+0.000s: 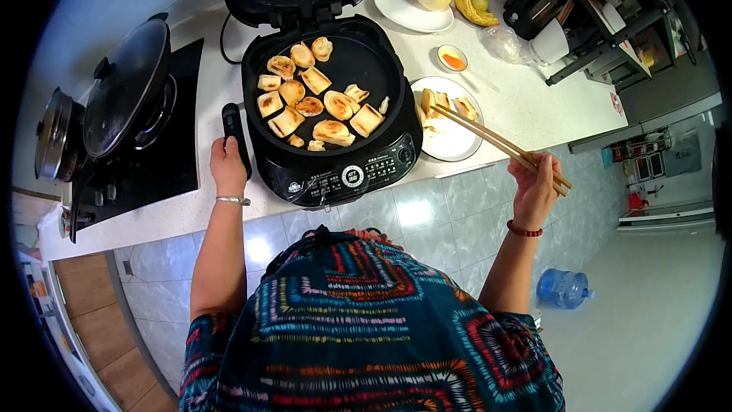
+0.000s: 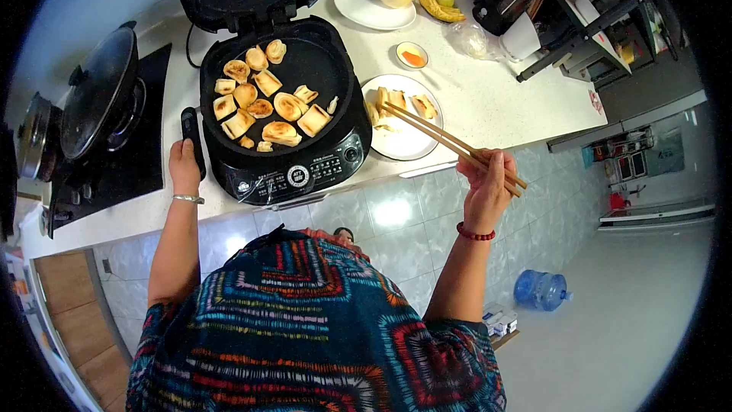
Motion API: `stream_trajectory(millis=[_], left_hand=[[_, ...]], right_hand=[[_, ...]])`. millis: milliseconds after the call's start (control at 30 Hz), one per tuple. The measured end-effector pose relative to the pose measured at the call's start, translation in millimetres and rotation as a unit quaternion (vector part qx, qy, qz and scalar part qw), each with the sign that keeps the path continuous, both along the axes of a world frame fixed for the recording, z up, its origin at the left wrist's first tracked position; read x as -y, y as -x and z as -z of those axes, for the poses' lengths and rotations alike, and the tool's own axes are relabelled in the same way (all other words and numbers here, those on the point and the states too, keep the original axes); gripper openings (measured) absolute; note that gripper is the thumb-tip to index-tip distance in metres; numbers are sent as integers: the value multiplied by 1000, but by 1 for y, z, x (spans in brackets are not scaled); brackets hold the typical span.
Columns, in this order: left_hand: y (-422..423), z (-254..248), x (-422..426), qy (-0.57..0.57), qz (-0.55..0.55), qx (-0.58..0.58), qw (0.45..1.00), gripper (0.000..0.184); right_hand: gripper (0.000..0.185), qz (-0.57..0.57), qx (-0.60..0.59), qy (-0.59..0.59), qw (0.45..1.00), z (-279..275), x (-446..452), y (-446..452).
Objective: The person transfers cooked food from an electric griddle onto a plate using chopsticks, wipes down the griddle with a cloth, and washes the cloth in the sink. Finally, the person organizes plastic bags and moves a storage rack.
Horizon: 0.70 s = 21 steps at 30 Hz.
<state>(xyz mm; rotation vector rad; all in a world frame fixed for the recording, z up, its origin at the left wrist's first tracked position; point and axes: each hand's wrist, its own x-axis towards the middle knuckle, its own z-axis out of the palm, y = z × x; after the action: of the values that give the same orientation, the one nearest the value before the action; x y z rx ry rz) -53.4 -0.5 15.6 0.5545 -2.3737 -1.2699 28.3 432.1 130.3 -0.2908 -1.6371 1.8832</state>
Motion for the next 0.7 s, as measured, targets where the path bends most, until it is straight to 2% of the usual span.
stream_trajectory(millis=[167,367,433,500,567,700], left_hand=[[0,4,0,-23,-9,-4,1000,28],[-1,2,-1,-43,-9,-12,999,29],[-1,1,-2,-39,-3,-10,999,29],[-1,2,-2,-32,-5,-11,999,29],[0,5,0,-25,-8,-13,1000,29],[0,8,0,-1,-15,-23,1000,29]], right_hand=[[21,-79,1,-8,997,-6,39,14],[14,-123,-14,-137,983,-9,79,31],[12,-133,-8,-213,968,-11,82,34],[8,-123,-13,-215,969,-15,87,35],[4,-89,-73,-415,902,-22,91,34],[2,-103,-80,-463,877,-31,104,29]])
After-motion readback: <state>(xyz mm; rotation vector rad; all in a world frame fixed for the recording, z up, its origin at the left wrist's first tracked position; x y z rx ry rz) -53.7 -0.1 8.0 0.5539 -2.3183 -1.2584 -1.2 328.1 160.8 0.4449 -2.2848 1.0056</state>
